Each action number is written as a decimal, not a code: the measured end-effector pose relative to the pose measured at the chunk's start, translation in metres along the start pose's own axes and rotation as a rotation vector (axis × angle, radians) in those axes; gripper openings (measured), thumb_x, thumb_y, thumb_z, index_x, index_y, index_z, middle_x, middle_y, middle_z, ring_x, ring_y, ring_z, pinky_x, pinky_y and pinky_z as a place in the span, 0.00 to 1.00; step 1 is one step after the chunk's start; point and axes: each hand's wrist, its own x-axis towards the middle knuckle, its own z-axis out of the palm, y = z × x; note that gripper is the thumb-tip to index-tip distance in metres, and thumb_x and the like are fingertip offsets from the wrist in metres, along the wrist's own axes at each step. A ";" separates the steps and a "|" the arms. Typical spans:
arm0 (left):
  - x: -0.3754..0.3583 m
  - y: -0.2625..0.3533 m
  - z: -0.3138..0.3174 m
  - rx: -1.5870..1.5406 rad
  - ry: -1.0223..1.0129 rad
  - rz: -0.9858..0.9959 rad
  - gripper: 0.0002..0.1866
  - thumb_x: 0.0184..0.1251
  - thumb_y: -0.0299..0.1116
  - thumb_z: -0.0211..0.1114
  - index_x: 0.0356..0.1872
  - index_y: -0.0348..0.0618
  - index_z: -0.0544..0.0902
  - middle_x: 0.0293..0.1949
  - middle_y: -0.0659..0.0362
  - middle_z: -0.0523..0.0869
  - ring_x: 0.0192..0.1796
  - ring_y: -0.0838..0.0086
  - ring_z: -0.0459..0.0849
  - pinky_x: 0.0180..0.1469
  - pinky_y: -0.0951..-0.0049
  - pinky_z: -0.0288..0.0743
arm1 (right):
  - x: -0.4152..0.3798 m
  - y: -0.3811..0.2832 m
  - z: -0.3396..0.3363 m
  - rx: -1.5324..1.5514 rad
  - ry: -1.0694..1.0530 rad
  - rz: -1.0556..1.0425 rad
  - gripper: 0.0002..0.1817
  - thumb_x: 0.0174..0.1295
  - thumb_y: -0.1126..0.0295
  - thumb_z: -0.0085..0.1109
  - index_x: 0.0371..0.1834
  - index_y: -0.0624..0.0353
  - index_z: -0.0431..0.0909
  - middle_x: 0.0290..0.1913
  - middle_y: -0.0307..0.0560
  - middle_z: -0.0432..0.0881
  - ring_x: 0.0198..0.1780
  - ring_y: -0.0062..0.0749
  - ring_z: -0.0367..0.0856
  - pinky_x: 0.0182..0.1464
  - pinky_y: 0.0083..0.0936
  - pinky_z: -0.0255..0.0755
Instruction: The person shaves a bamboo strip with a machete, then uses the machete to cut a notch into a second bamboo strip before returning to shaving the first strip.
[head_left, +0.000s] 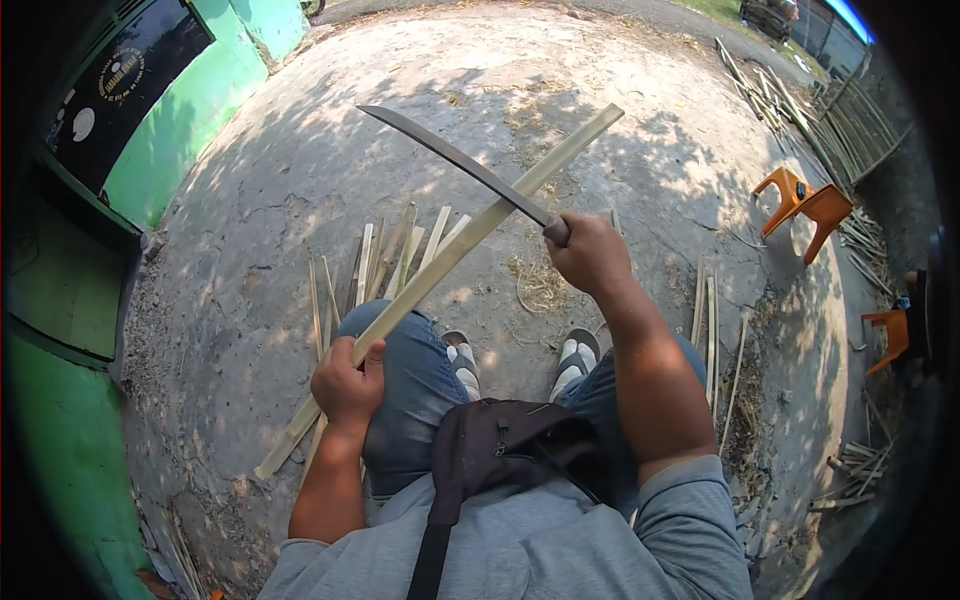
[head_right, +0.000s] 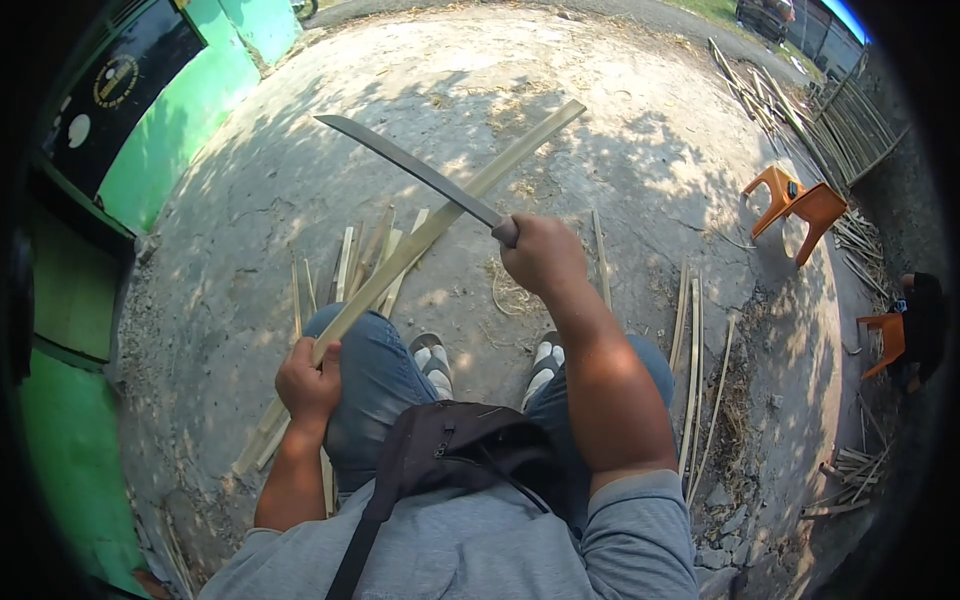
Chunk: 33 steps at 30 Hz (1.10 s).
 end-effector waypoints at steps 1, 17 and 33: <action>0.001 0.001 0.000 0.000 0.001 0.003 0.31 0.76 0.65 0.60 0.30 0.44 0.80 0.26 0.50 0.83 0.30 0.45 0.84 0.32 0.48 0.74 | -0.002 0.000 0.000 -0.019 -0.007 -0.045 0.10 0.64 0.58 0.65 0.34 0.51 0.86 0.33 0.55 0.88 0.39 0.58 0.88 0.43 0.54 0.80; 0.000 0.002 -0.001 -0.005 0.013 0.001 0.31 0.76 0.66 0.59 0.31 0.45 0.80 0.26 0.50 0.83 0.31 0.45 0.85 0.32 0.47 0.74 | 0.004 0.019 -0.008 -0.003 0.041 -0.027 0.11 0.67 0.58 0.64 0.35 0.52 0.87 0.33 0.56 0.87 0.38 0.61 0.85 0.40 0.53 0.78; -0.001 0.002 -0.006 0.012 -0.028 0.013 0.29 0.76 0.63 0.62 0.32 0.44 0.81 0.26 0.48 0.84 0.31 0.42 0.85 0.33 0.46 0.75 | 0.011 0.031 0.006 0.009 0.109 0.080 0.11 0.63 0.56 0.68 0.38 0.49 0.89 0.37 0.55 0.90 0.41 0.56 0.89 0.46 0.51 0.81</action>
